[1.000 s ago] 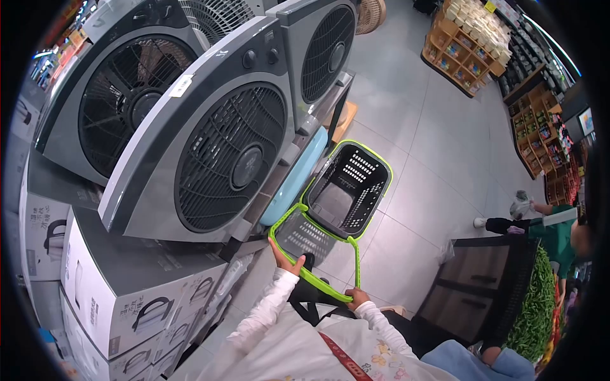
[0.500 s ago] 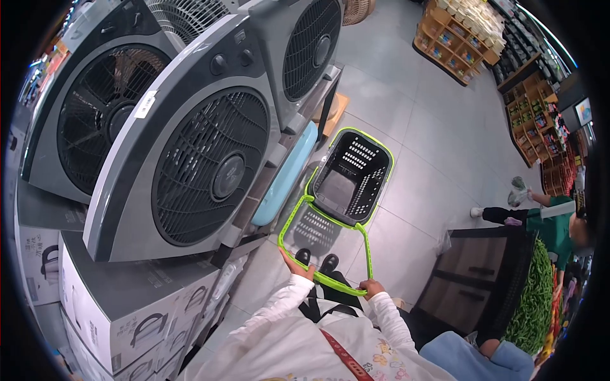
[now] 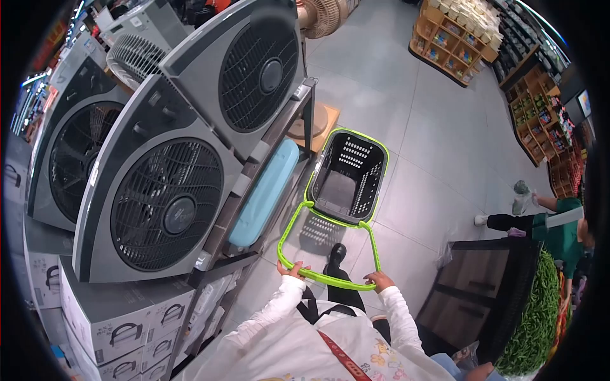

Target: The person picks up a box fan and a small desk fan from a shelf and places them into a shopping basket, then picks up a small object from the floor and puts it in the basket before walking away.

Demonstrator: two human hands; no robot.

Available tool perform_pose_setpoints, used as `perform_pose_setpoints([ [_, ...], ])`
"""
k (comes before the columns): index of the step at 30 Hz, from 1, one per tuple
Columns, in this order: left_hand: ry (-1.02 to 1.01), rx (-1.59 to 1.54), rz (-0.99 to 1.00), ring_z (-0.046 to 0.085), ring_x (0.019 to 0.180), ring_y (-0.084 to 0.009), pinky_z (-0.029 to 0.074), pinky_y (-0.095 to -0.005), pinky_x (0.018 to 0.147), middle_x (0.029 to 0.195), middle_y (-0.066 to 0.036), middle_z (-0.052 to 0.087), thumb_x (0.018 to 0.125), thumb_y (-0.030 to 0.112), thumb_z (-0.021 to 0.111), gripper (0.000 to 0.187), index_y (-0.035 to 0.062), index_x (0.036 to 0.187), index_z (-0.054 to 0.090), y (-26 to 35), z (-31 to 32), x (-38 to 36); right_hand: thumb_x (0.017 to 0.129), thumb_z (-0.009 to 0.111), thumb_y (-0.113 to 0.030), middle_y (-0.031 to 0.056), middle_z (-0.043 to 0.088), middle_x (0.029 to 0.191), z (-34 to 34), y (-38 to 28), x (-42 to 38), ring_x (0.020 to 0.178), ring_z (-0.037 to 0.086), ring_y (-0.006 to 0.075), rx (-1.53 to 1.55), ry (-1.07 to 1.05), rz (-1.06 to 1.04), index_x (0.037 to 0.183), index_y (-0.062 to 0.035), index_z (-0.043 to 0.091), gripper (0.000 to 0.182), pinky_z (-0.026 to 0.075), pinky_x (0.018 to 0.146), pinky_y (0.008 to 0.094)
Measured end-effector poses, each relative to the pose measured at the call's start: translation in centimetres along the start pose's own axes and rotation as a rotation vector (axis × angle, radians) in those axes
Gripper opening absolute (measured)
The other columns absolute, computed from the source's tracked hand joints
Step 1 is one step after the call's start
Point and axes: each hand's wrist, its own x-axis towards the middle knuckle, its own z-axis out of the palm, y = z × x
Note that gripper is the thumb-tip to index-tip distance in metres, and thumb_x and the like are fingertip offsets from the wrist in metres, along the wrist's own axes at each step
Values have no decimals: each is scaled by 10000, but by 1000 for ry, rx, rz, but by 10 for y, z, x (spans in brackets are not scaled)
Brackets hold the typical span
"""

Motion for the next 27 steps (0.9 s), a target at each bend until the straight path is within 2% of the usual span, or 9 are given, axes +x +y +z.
perform_pose_setpoints([
  [1, -3, 0, 5, 549, 802, -313, 489, -443, 628, 909, -125, 468, 697, -70, 557, 721, 166, 1246, 154, -6, 4, 6, 681, 589, -93, 29, 565, 782, -11, 10, 4, 796, 522, 221, 25, 5, -5, 878, -140, 578, 202, 430, 710, 320],
  [3, -176, -100, -173, 545, 825, -318, 477, -445, 676, 874, -106, 484, 748, -2, 527, 513, 134, 1177, 280, -16, 10, 13, 680, 585, -84, 25, 564, 779, -28, 29, 13, 795, 523, 217, 16, 21, -38, 881, -140, 575, 209, 431, 709, 316],
  [4, -159, 22, -113, 541, 839, -317, 464, -441, 719, 876, -96, 484, 781, 50, 509, 342, 107, 1094, 382, -23, 18, 17, 679, 581, -74, 22, 564, 776, -36, 36, 15, 795, 525, 213, 5, 35, -68, 885, -140, 572, 216, 432, 708, 312],
  [7, -178, 35, -132, 543, 834, -301, 464, -414, 705, 862, -87, 492, 776, 54, 523, 295, 97, 1049, 418, -33, 43, 20, 671, 568, -46, 17, 566, 770, -63, 56, 29, 795, 528, 211, 10, -6, -57, 886, -140, 571, 234, 433, 706, 310],
  [8, -171, 33, -109, 546, 812, -289, 460, -405, 711, 824, -80, 513, 772, 63, 543, 192, 88, 945, 465, -35, 54, 21, 671, 568, -46, 17, 566, 770, -71, 60, 35, 795, 528, 211, 14, -8, -65, 886, -140, 571, 234, 433, 706, 310],
  [12, -208, -25, -83, 548, 799, -273, 459, -402, 724, 772, -72, 530, 764, 71, 567, 135, 86, 864, 478, -36, 86, 24, 698, 563, -118, 16, 577, 754, -88, 77, 49, 781, 536, 214, 37, 20, -61, 876, -149, 571, 181, 443, 676, 330],
  [19, -293, -114, -236, 554, 836, -259, 444, -380, 752, 761, -77, 574, 748, 88, 593, 59, 72, 747, 536, -7, 130, 44, 711, 576, -151, 12, 578, 740, -103, 86, 90, 772, 534, 220, 24, 49, -102, 871, -153, 565, 160, 438, 674, 343],
  [24, -273, 6, -146, 559, 849, -242, 416, -419, 748, 812, -80, 579, 775, 105, 546, 169, 121, 926, 472, 10, 178, 52, 730, 583, -175, 24, 579, 739, -125, 83, 124, 768, 529, 232, 53, 85, -70, 870, -147, 568, 144, 434, 677, 349],
  [27, -202, 239, -96, 557, 862, -240, 405, -443, 726, 839, -80, 577, 780, 99, 519, 301, 182, 1025, 365, 9, 218, 52, 717, 599, -171, 27, 582, 741, -145, 81, 148, 770, 526, 238, 90, 64, -39, 870, -144, 575, 157, 432, 677, 352],
])
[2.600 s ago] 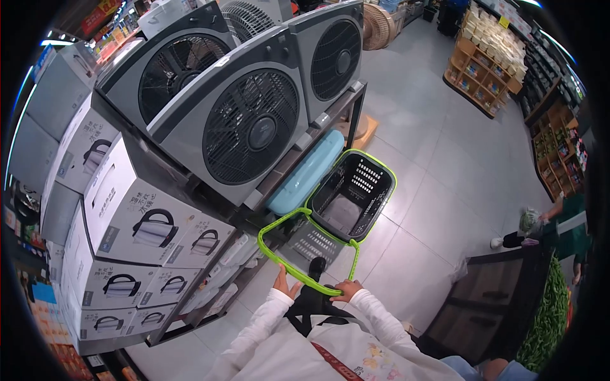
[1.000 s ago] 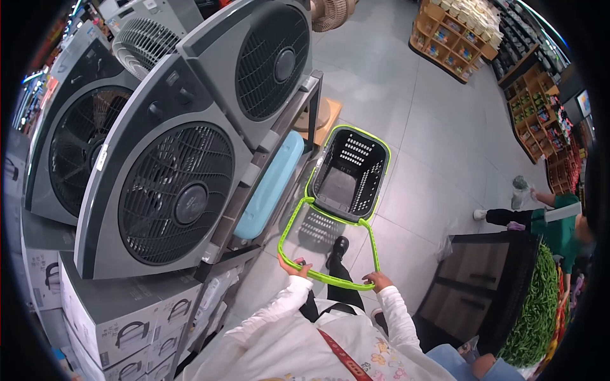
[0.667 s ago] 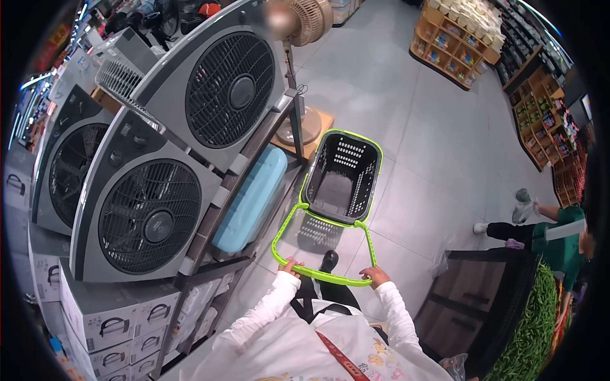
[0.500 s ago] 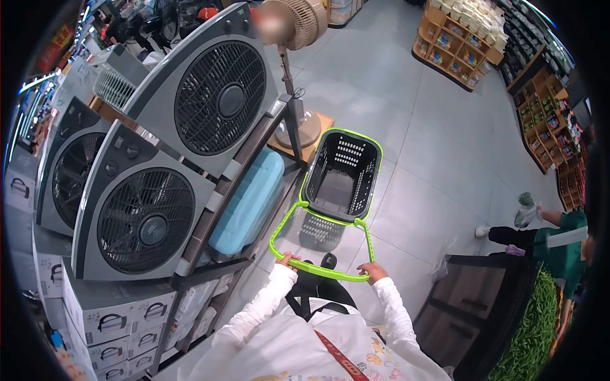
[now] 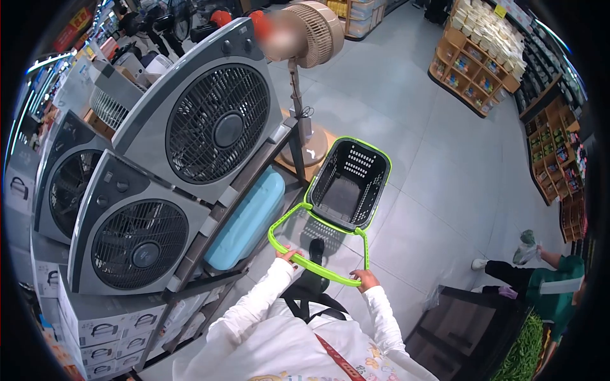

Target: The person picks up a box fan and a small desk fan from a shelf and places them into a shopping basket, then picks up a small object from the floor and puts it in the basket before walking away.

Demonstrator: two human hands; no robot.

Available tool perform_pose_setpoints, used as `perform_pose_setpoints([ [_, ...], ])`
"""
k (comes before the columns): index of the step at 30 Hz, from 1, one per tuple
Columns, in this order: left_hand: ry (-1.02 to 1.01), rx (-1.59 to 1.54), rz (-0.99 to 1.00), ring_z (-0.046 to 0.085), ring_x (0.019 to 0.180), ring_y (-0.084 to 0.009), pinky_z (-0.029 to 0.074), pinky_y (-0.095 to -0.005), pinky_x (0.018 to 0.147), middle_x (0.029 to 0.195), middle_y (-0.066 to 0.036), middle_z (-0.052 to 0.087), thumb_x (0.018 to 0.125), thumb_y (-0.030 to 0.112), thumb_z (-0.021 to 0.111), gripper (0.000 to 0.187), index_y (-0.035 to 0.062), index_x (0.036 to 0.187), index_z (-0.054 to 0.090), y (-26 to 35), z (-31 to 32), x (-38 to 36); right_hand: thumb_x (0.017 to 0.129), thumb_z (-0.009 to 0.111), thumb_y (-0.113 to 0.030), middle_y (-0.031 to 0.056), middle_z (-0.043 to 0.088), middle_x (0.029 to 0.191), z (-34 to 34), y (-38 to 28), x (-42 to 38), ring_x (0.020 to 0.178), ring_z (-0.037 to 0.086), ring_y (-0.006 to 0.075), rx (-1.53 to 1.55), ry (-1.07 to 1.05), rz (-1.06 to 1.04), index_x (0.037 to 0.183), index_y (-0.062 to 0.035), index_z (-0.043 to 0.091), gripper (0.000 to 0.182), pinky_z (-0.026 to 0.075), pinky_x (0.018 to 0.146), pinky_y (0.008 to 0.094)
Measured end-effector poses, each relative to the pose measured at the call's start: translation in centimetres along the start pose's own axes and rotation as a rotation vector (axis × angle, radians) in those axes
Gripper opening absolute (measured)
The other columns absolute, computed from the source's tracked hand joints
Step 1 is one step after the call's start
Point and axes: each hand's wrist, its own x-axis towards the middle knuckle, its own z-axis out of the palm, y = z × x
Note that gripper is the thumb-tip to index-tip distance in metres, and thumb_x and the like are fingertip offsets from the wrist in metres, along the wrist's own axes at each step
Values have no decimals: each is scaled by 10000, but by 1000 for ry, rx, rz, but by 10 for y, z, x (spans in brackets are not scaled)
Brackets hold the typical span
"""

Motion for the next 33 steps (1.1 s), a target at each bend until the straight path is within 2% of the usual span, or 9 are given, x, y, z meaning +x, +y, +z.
perform_pose_setpoints([
  [4, -11, 8, 43, 552, 864, -257, 418, -471, 692, 880, -97, 560, 775, 94, 519, 350, 190, 1034, 305, -1, 32, 26, 665, 587, -96, 14, 583, 757, -23, 3, 34, 804, 535, 229, 46, -37, 34, 895, -162, 579, 239, 414, 758, 350],
  [6, -36, -101, 1, 551, 868, -261, 420, -495, 723, 899, -106, 551, 780, 90, 518, 328, 186, 1019, 315, 0, 44, 25, 673, 600, -136, 12, 585, 749, -40, -13, 41, 812, 545, 216, -228, -82, 31, 902, -185, 568, 236, 367, 823, 389],
  [8, -107, -199, 5, 570, 788, -266, 450, -444, 606, 831, -115, 562, 750, 54, 549, 372, 195, 1000, 312, 5, 51, 31, 688, 609, -189, 22, 585, 727, -43, -12, 52, 791, 557, 218, -212, -102, 22, 902, -194, 558, 220, 317, 866, 424],
  [12, -67, -205, -12, 568, 757, -256, 459, -421, 595, 825, -114, 559, 740, 29, 541, 386, 192, 1006, 314, 19, 64, 48, 707, 616, -267, 78, 575, 664, -62, -39, 72, 694, 565, 269, -238, -154, -91, 871, -139, 550, 218, 410, 726, 383],
  [15, -42, -220, 26, 567, 739, -250, 466, -410, 593, 814, -112, 559, 738, 23, 535, 404, 187, 1030, 309, 30, 69, 58, 729, 584, -326, 151, 573, 682, -64, -55, 86, 670, 554, 335, -162, -212, -54, 869, -79, 495, 296, 426, 580, 428],
  [24, -27, -186, 255, 553, 782, -230, 461, -399, 625, 931, -95, 551, 776, 97, 532, 407, 163, 1086, 276, 27, 74, 58, 746, 552, -411, 163, 578, 681, -97, -79, 128, 696, 562, 355, -187, -418, -117, 910, -76, 523, 373, 436, 624, 431],
  [28, -34, 80, 174, 536, 899, -208, 421, -411, 711, 1017, -88, 534, 802, 281, 536, 442, 133, 1118, 266, 2, 96, 38, 760, 534, -405, 173, 579, 676, -109, -85, 152, 667, 566, 363, -194, -504, -221, 890, -64, 499, 366, 440, 595, 444],
  [32, 11, 133, 322, 565, 799, -162, 444, -291, 670, 931, -100, 556, 827, 256, 510, 318, 49, 1028, 378, -15, 139, 33, 767, 525, -402, 197, 569, 647, -113, -71, 183, 636, 564, 376, -200, -545, -410, 932, -31, 477, 409, 439, 572, 448],
  [33, 31, 107, 491, 564, 779, -154, 443, -269, 654, 894, -91, 556, 827, 223, 511, 276, 35, 996, 400, -20, 145, 42, 768, 524, -401, 204, 569, 657, -120, -71, 188, 640, 564, 377, -178, -550, -449, 955, -24, 465, 425, 439, 574, 449],
])
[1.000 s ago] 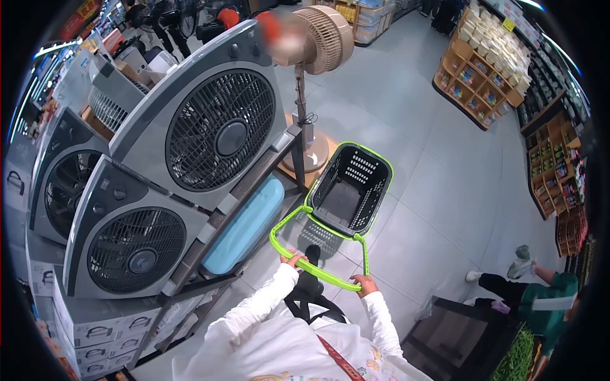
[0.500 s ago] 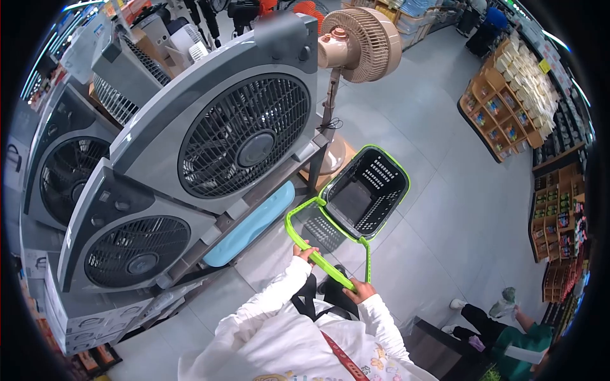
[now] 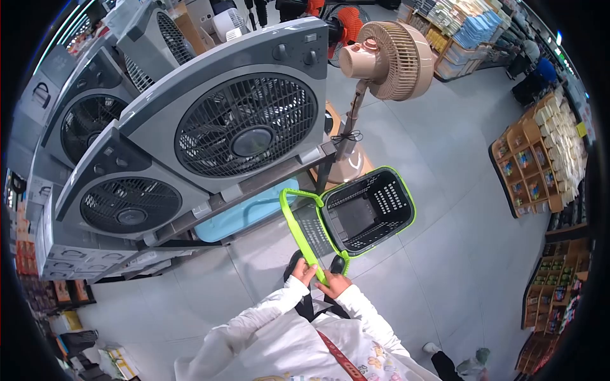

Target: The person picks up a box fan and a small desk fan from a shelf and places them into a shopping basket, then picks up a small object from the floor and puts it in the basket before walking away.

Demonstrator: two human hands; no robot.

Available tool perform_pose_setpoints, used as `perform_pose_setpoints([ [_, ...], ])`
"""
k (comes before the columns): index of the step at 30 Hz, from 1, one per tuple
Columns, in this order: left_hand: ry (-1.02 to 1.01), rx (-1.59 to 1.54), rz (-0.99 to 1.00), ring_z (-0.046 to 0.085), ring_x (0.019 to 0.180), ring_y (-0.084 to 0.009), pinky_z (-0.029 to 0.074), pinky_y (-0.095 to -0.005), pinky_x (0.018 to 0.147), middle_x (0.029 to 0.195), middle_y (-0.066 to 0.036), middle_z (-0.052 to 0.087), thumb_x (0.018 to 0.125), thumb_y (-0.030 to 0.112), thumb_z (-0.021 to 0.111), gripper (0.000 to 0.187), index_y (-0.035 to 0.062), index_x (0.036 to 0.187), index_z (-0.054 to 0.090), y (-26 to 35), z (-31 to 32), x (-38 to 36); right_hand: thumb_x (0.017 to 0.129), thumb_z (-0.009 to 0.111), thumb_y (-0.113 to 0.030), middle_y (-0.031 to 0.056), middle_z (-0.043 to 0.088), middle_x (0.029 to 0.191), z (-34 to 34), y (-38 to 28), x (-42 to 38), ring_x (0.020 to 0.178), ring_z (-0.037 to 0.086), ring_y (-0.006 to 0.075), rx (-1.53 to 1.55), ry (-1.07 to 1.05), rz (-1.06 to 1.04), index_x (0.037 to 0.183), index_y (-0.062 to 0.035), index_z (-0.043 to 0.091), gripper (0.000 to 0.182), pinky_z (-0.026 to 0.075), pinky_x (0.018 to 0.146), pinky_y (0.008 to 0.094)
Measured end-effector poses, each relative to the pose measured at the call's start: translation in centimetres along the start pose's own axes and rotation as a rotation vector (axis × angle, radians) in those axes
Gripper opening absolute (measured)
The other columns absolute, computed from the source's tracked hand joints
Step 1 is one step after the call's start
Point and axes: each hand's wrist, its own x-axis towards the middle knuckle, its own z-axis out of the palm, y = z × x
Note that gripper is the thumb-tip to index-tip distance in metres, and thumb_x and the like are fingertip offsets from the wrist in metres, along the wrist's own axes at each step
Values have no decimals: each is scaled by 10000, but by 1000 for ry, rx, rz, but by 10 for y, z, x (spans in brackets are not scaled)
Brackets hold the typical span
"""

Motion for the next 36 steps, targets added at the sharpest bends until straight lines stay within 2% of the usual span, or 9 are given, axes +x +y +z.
perform_pose_setpoints([
  [1, 36, -20, 169, 562, 760, -145, 443, -247, 639, 858, -82, 557, 828, 191, 512, 234, 22, 964, 423, 1, 9, 2, 768, 524, -401, 212, 569, 668, -9, 1, 1, 644, 564, 378, 10, 2, -45, 977, -18, 454, 442, 440, 576, 449],
  [6, 283, -90, 134, 547, 662, -136, 438, -254, 596, 762, -58, 542, 787, 148, 579, 218, 27, 899, 437, 12, 22, 7, 802, 502, -317, 172, 570, 757, -41, 25, -6, 714, 557, 344, 80, 9, -303, 974, -47, 465, 323, 441, 623, 411],
  [11, 476, 64, 137, 530, 623, -128, 431, -260, 582, 711, -45, 541, 745, 130, 624, 252, 28, 911, 465, -11, -7, 0, 815, 494, -242, 124, 575, 833, -61, 67, -17, 757, 562, 303, 172, -26, -333, 935, -70, 486, 209, 449, 635, 370],
  [17, 596, 80, 185, 504, 569, -119, 398, -244, 507, 676, -42, 539, 694, 88, 646, 294, 32, 920, 467, -31, -22, -12, 818, 482, -238, 136, 571, 849, -71, 116, -19, 780, 552, 333, 163, -138, -267, 926, -92, 487, 181, 443, 648, 399],
  [19, 624, 13, 158, 501, 546, -122, 400, -249, 488, 670, -46, 542, 695, 72, 642, 293, 35, 927, 467, -37, -28, -15, 811, 512, -233, 93, 590, 821, -71, 130, -16, 740, 584, 254, 59, -114, -260, 932, -91, 520, 187, 457, 643, 335],
  [21, 646, -56, 135, 499, 523, -125, 402, -254, 470, 663, -51, 546, 696, 57, 637, 294, 38, 934, 466, -39, -32, -18, 810, 517, -229, 88, 595, 809, -70, 144, -12, 742, 586, 252, 73, -124, -275, 932, -94, 523, 181, 458, 637, 330],
  [31, 764, -109, 211, 492, 496, -118, 416, -257, 449, 659, -64, 559, 715, 15, 613, 321, 77, 998, 475, -55, -87, -26, 793, 539, -190, 102, 588, 725, -91, 137, 14, 693, 585, 261, 13, -120, -256, 922, -90, 516, 165, 444, 589, 346],
  [34, 949, -9, 79, 479, 498, -98, 403, -244, 433, 652, -52, 549, 700, -12, 620, 315, 80, 972, 490, -49, -96, -33, 788, 542, -181, 108, 586, 715, -89, 134, 25, 690, 586, 263, 43, -146, -280, 923, -87, 513, 167, 446, 594, 346],
  [36, 927, 3, 133, 469, 494, -92, 391, -239, 423, 647, -46, 541, 697, -16, 620, 319, 81, 971, 488, -64, -114, -39, 787, 542, -177, 104, 587, 719, -83, 134, 31, 694, 586, 262, 31, -157, -293, 926, -86, 513, 169, 448, 599, 340],
])
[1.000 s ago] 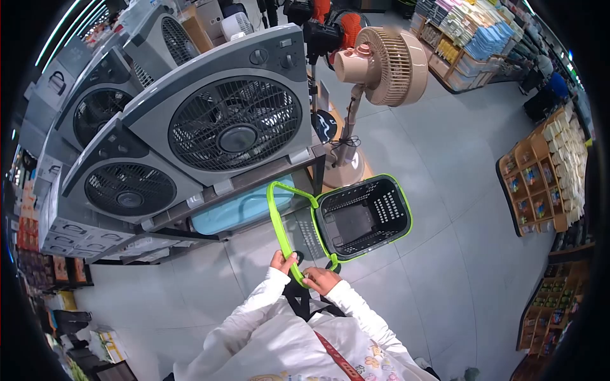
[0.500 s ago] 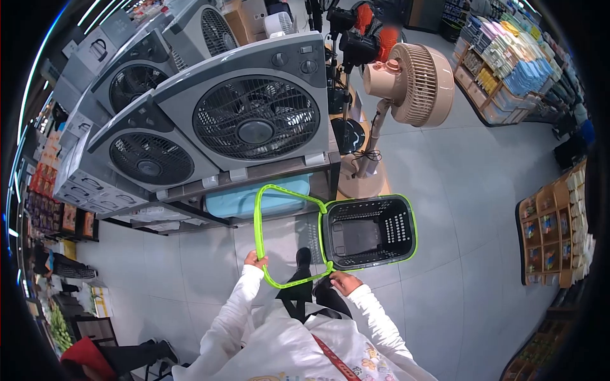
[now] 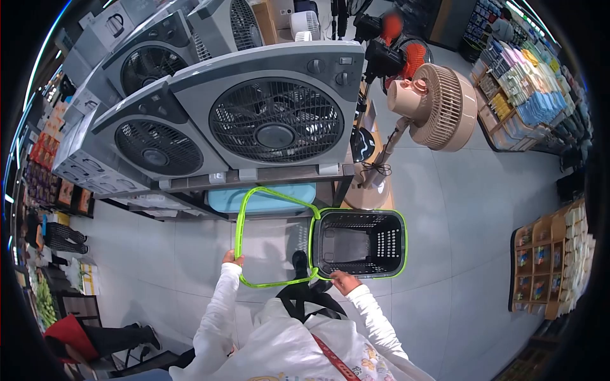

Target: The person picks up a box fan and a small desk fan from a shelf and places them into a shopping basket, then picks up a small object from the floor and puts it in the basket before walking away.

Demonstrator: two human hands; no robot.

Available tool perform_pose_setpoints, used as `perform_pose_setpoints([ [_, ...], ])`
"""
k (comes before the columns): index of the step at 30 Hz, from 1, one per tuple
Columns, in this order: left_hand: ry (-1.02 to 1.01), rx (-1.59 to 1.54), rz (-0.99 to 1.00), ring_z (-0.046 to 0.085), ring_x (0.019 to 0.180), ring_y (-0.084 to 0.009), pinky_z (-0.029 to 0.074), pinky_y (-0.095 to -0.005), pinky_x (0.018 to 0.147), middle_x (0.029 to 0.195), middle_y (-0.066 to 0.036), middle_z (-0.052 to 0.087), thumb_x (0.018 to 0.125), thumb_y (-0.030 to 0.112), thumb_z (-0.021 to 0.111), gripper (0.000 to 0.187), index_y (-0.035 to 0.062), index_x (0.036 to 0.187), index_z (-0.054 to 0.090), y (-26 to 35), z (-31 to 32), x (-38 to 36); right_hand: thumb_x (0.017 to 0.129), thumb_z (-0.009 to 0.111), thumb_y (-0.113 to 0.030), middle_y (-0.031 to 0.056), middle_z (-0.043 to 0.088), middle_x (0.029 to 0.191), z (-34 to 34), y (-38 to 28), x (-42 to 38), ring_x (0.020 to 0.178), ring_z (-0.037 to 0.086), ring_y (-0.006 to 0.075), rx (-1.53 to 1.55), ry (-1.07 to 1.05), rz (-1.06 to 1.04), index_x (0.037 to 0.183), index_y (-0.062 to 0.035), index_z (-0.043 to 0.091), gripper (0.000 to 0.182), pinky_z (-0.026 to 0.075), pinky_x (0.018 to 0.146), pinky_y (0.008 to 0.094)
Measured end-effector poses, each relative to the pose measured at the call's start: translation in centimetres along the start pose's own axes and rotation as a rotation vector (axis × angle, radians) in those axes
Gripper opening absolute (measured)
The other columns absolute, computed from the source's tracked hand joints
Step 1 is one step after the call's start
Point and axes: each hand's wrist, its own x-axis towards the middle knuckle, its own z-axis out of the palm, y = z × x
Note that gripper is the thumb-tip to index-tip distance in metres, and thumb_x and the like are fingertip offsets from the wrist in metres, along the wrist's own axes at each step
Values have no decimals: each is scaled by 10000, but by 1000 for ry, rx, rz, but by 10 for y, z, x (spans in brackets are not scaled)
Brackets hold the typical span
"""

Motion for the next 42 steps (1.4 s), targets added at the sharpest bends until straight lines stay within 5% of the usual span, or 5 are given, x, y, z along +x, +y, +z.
perform_pose_setpoints([
  [15, 71, 52, 9, 442, 465, -82, 366, -234, 421, 594, -29, 532, 678, 21, 640, 336, 92, 963, 476, -36, -35, 16, 779, 539, -176, 120, 600, 782, 13, -31, 69, 759, 585, 282, -42, -168, -5, 941, -73, 519, 193, 454, 666, 357],
  [28, 85, 145, -73, 549, 678, -146, 442, -269, 607, 755, -84, 580, 651, 50, 681, 419, 76, 998, 447, -45, -46, 13, 784, 504, -202, 144, 569, 857, 32, -54, 106, 802, 551, 332, -69, -309, -31, 951, -86, 494, 204, 445, 688, 403],
  [30, 83, 102, -28, 543, 659, -142, 438, -270, 596, 743, -90, 579, 654, 54, 677, 418, 76, 1002, 447, -48, -47, 15, 768, 535, -156, 125, 592, 752, 36, -49, 106, 739, 588, 257, -68, -278, -61, 951, -57, 523, 209, 452, 669, 340],
  [40, 168, 115, -56, 509, 600, -130, 429, -271, 549, 711, -82, 568, 665, 70, 657, 409, 77, 1021, 455, -40, -30, -5, 765, 542, -156, 106, 595, 746, 5, -13, 84, 740, 588, 250, -66, -351, 8, 949, -66, 523, 206, 452, 673, 332],
  [42, 195, 155, -33, 510, 596, -128, 428, -270, 548, 701, -79, 567, 663, 73, 658, 410, 74, 1022, 461, -48, -26, -7, 774, 521, -176, 160, 567, 840, -13, -6, 74, 791, 550, 339, -25, -377, -19, 932, -70, 494, 193, 440, 678, 395],
])
